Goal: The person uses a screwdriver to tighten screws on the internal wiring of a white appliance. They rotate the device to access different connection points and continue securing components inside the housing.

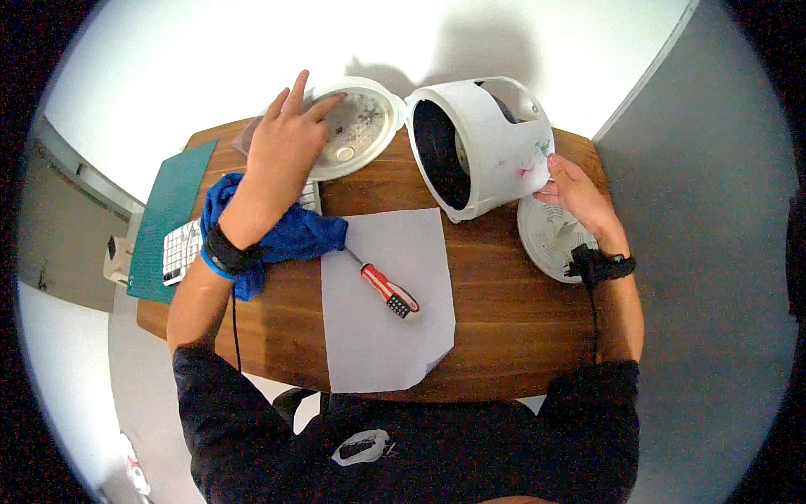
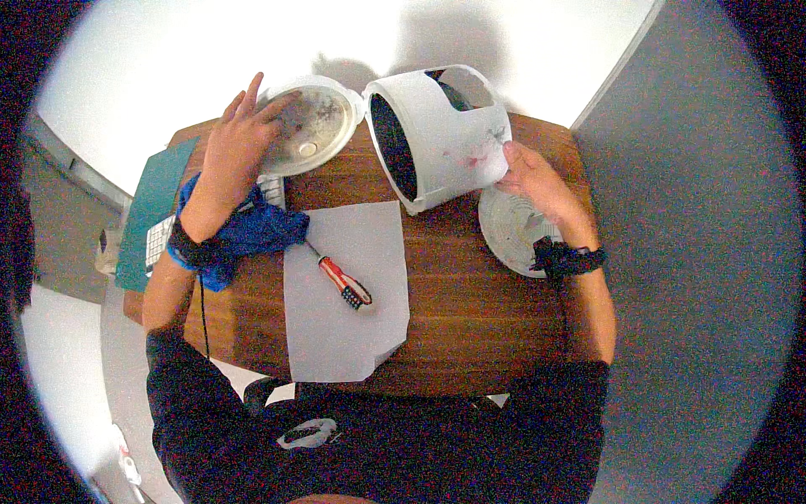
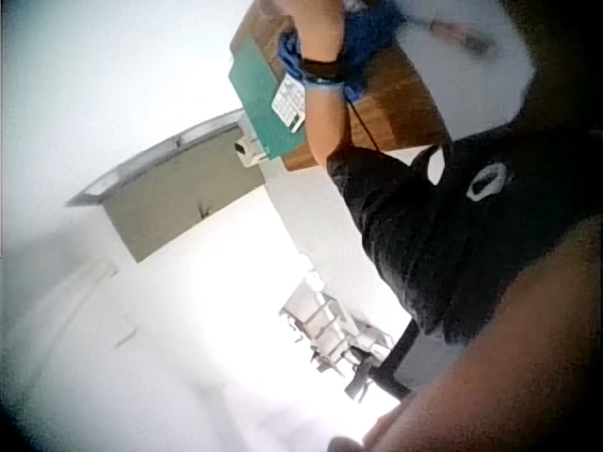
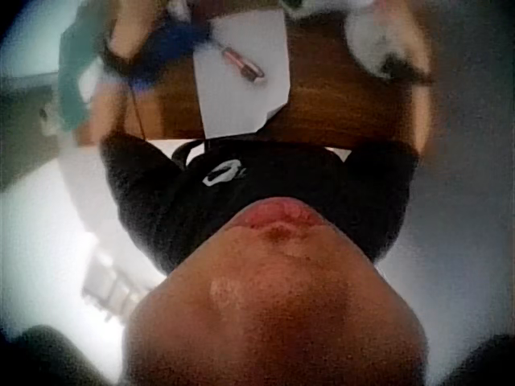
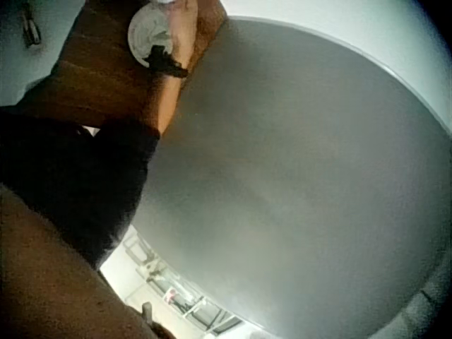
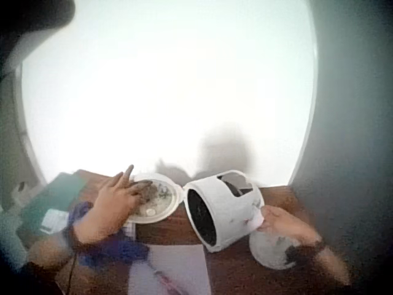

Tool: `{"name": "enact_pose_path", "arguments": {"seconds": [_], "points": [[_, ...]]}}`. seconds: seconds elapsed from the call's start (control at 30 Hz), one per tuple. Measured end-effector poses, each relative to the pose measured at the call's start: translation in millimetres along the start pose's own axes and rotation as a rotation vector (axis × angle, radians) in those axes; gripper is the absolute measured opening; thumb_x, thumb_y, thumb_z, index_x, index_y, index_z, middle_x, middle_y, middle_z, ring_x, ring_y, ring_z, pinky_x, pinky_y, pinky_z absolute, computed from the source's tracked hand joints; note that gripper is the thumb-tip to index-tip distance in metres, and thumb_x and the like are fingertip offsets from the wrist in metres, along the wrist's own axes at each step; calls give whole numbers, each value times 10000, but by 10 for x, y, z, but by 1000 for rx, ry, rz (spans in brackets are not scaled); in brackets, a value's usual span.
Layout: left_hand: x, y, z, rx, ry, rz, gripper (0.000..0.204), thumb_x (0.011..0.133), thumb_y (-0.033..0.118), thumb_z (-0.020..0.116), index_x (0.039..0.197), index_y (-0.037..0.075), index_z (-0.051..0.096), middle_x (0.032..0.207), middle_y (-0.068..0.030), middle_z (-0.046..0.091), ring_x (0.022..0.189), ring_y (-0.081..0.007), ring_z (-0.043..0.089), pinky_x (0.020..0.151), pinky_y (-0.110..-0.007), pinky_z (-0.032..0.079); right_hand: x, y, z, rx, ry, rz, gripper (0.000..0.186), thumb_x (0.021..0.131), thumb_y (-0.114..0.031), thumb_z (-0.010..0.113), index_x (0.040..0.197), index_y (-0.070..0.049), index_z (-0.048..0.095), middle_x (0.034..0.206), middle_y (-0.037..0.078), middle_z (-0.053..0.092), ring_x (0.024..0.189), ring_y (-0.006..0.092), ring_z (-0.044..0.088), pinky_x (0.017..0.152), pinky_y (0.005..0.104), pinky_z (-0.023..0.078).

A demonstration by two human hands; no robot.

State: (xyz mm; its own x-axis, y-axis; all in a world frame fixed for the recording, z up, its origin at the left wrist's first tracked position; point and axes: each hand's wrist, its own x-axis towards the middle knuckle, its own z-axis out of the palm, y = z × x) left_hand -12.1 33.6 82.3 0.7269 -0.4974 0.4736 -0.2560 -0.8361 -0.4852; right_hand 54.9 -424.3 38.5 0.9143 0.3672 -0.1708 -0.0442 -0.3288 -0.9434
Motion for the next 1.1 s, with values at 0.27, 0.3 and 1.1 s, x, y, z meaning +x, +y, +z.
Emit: {"name": "enact_pose_path", "arguments": {"seconds": [0.27,0.3,1.1], "points": [[310,669,25,-946,-300,36,366,873,41,749,1233,14,690,1375,-195,658,1239,-349,670,999,-439,576,-421,-194,298,-126,-172,-139,493,1158,-416,470,1440,-24,576,1346,124,685,1187,231,677,1032,400,559],[365,691,74,-1109,-256,68,425,877,49,757,1289,13,660,1363,-195,664,1196,-335,689,976,-430,583,-428,-253,322,-255,-233,-201,475,1154,-398,486,1425,-20,581,1311,129,693,1154,224,683,1000,395,565],[270,626,702,-996,-463,-12,653,900,269,817,1461,16,599,1341,-191,720,1264,-302,672,1092,-408,503,289,-42,152,-568,-253,-388,334,1019,-288,664,1261,-57,663,1035,244,756,986,431,742,854,522,589]]}}
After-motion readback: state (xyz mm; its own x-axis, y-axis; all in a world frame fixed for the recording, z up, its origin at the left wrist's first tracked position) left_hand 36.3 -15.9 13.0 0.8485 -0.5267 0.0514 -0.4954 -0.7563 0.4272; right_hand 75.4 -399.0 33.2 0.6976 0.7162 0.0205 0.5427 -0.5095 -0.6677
